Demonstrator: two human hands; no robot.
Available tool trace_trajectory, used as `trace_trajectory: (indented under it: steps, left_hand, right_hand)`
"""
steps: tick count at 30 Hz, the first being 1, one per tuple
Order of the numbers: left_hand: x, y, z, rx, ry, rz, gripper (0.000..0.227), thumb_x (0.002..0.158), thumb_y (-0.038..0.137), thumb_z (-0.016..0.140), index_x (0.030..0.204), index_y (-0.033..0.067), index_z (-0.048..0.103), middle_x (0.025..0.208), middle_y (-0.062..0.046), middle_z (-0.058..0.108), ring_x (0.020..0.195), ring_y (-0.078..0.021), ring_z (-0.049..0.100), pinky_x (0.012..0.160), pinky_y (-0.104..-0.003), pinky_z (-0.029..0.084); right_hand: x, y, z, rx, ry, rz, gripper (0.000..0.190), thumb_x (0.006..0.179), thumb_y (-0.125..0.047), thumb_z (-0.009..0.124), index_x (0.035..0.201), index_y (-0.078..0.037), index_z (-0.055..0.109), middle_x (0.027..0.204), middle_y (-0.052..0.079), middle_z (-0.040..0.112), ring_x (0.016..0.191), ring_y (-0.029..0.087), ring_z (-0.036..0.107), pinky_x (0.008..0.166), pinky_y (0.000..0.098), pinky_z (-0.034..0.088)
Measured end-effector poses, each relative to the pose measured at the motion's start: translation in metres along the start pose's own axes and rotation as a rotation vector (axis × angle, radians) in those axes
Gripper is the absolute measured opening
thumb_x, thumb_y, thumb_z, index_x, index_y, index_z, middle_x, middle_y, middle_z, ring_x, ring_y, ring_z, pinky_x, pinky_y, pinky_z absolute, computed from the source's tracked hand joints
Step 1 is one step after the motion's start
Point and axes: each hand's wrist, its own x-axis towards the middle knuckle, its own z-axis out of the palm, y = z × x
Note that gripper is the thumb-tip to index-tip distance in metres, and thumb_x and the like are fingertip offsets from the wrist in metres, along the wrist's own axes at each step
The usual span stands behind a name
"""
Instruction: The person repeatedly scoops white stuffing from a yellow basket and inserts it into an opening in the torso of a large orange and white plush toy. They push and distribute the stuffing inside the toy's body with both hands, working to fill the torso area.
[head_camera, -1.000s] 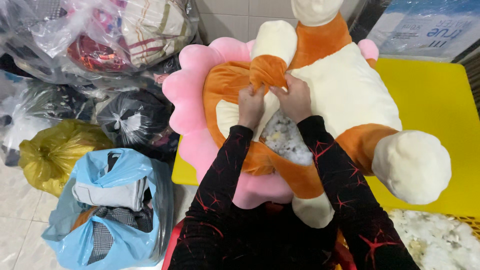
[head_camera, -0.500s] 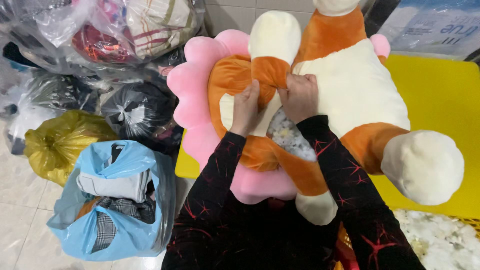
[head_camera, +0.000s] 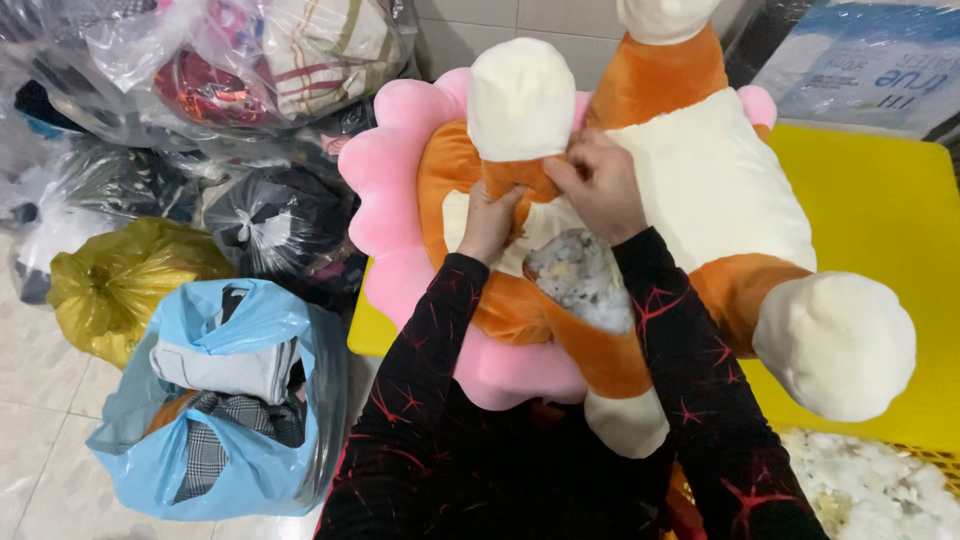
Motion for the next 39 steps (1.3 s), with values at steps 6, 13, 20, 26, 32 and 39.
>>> trace_trajectory:
  steps: [6, 13, 20, 26, 32, 39]
  left_hand:
    - [-0.004, -0.016, 0.008, 0.239, -0.010, 0.051, 0.013, 0.096, 0.009, 0.062, 0.090, -0.0012, 0.067, 0.064, -0.003, 0.061, 0.049, -0.0150, 0.055, 0.046, -0.034, 0.045]
    - [-0.002, -0.044, 0.028, 1.086, 0.301, 0.548, 0.027, 0.087, 0.021, 0.069, 0.069, 0.0014, 0.062, 0.068, -0.022, 0.064, 0.068, -0.0439, 0.065, 0.063, -0.052, 0.051]
    - [-0.022, -0.012, 0.049, 1.237, 0.209, 0.358, 0.033, 0.084, 0.030, 0.071, 0.070, 0.0016, 0.063, 0.066, -0.023, 0.064, 0.068, -0.0444, 0.065, 0.064, -0.056, 0.050]
    - [0.025, 0.049, 0.038, 1.088, 0.215, 0.433, 0.034, 0.092, 0.030, 0.071, 0.109, 0.0011, 0.064, 0.082, -0.024, 0.070, 0.080, -0.0474, 0.066, 0.069, -0.059, 0.048]
    - [0.095, 0.069, 0.020, 0.961, 0.121, 0.270, 0.069, 0.080, 0.045, 0.089, 0.121, 0.0000, 0.056, 0.105, -0.024, 0.070, 0.101, -0.0411, 0.069, 0.086, -0.048, 0.053]
    - [0.017, 0.082, 0.020, 1.083, 0.178, 0.653, 0.077, 0.092, 0.031, 0.084, 0.151, 0.0007, 0.046, 0.154, -0.026, 0.044, 0.139, -0.0447, 0.045, 0.114, -0.049, 0.041]
  right_hand:
    - [0.026, 0.010, -0.001, 0.742, -0.321, 0.151, 0.071, 0.079, -0.008, 0.082, 0.142, -0.001, 0.049, 0.131, 0.006, 0.065, 0.122, 0.015, 0.061, 0.103, 0.0312, 0.052]
    - [0.021, 0.015, 0.037, 0.583, 0.010, -0.083, 0.066, 0.080, -0.005, 0.091, 0.136, 0.001, 0.056, 0.129, 0.009, 0.070, 0.120, 0.016, 0.067, 0.105, 0.0326, 0.055]
    - [0.023, 0.029, 0.044, 0.351, 0.200, 0.009, 0.050, 0.082, -0.013, 0.091, 0.125, 0.000, 0.067, 0.118, 0.010, 0.077, 0.109, 0.017, 0.074, 0.096, 0.0317, 0.058]
    - [0.039, 0.052, -0.009, 0.327, 0.095, 0.164, 0.063, 0.099, -0.016, 0.079, 0.148, -0.002, 0.042, 0.122, 0.008, 0.067, 0.097, 0.016, 0.062, 0.085, 0.0317, 0.055]
    - [-0.028, 0.042, -0.067, 0.058, 0.162, -0.006, 0.045, 0.098, -0.006, 0.077, 0.139, -0.004, 0.058, 0.126, 0.009, 0.069, 0.115, 0.020, 0.066, 0.095, 0.0355, 0.054]
    - [-0.084, 0.015, -0.088, -0.287, 0.170, -0.020, 0.038, 0.090, -0.006, 0.080, 0.125, -0.004, 0.067, 0.125, 0.016, 0.070, 0.118, 0.036, 0.064, 0.100, 0.0411, 0.051]
